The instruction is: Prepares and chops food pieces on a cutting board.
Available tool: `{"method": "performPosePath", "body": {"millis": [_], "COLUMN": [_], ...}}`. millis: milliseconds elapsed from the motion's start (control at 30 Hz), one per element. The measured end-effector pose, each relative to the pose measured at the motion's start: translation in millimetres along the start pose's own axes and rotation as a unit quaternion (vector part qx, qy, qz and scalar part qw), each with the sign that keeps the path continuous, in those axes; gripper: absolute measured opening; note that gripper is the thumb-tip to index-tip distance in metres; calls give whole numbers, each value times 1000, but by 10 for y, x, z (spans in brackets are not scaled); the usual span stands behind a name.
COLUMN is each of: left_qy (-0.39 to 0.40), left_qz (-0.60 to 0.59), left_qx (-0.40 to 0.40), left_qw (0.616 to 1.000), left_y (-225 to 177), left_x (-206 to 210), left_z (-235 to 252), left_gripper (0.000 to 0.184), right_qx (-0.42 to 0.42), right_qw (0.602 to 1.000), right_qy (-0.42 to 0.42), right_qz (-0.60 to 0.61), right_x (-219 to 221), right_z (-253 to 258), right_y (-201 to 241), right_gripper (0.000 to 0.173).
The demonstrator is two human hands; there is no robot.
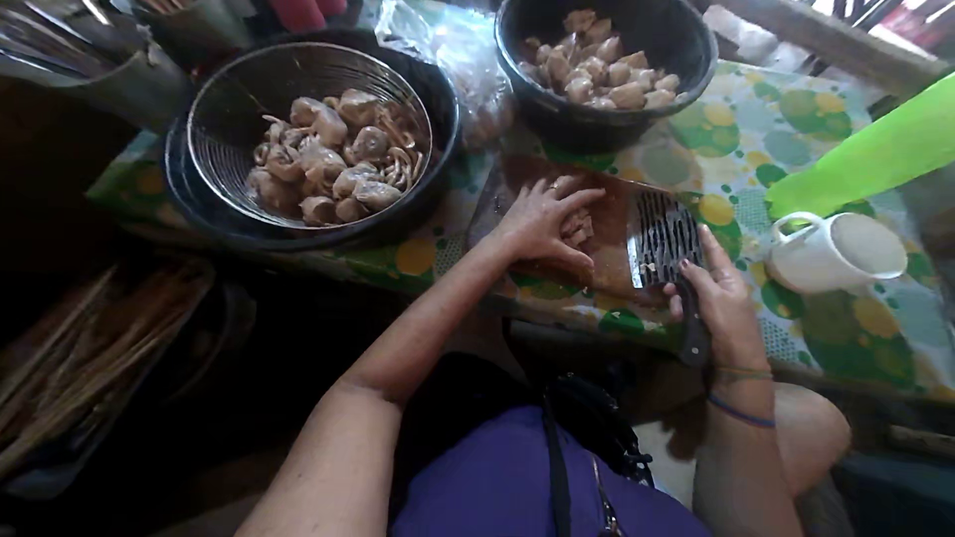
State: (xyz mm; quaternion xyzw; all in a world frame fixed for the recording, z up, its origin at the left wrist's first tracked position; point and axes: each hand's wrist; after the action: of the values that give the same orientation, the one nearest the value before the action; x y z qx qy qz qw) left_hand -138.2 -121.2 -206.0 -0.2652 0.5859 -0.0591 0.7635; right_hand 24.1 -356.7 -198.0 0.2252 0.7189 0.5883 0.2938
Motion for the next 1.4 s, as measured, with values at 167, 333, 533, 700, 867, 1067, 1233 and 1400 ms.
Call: {"method": "performPosePath", "body": {"millis": [167,333,533,700,867,1067,1233,1400], "left_qy": [-32,-67,-96,-112,-125,-146,-163,-184], "left_qz": [44,47,17,-41,-66,-64,-86,-93], "left_qx": [17,37,51,34,-4,-5,0,-22], "left_qw": [998,996,994,992,990,987,983,978], "left_y": [-2,25,-26,-134,-171,-156,-167,-233], "left_x": [120,155,83,-2,37,90,104,127], "left_z": [82,11,58,44,55,59,54,52], "left_gripper": [50,33,35,35,36,38,40,45], "right_qx": [3,1,18,36,43,37,42,15], "right_qw": [1000,1000,1000,999,999,998,998,999], "right_qy": [-6,10,14,17,-21,-21,20,30], "right_qz": [0,-19,-13,-30,13,37,37,37], "right_x": [-17,41,-21,49,287,489,679,906], "right_z": [21,-6,-15,-77,-174,-354,-341,-245], "right_y": [-29,-11,153,290,270,217,246,357], "right_gripper": [61,63,63,64,67,65,66,68]}}
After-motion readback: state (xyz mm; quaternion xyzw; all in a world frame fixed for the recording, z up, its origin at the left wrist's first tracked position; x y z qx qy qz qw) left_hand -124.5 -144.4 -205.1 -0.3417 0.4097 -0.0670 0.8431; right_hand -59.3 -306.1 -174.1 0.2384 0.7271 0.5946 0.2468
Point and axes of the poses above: each hand's wrist, its own z-axis towards the middle knuckle, its own x-axis out of the palm, y = z × x, and after that the axes turned 4 degrees about -z, right-handed
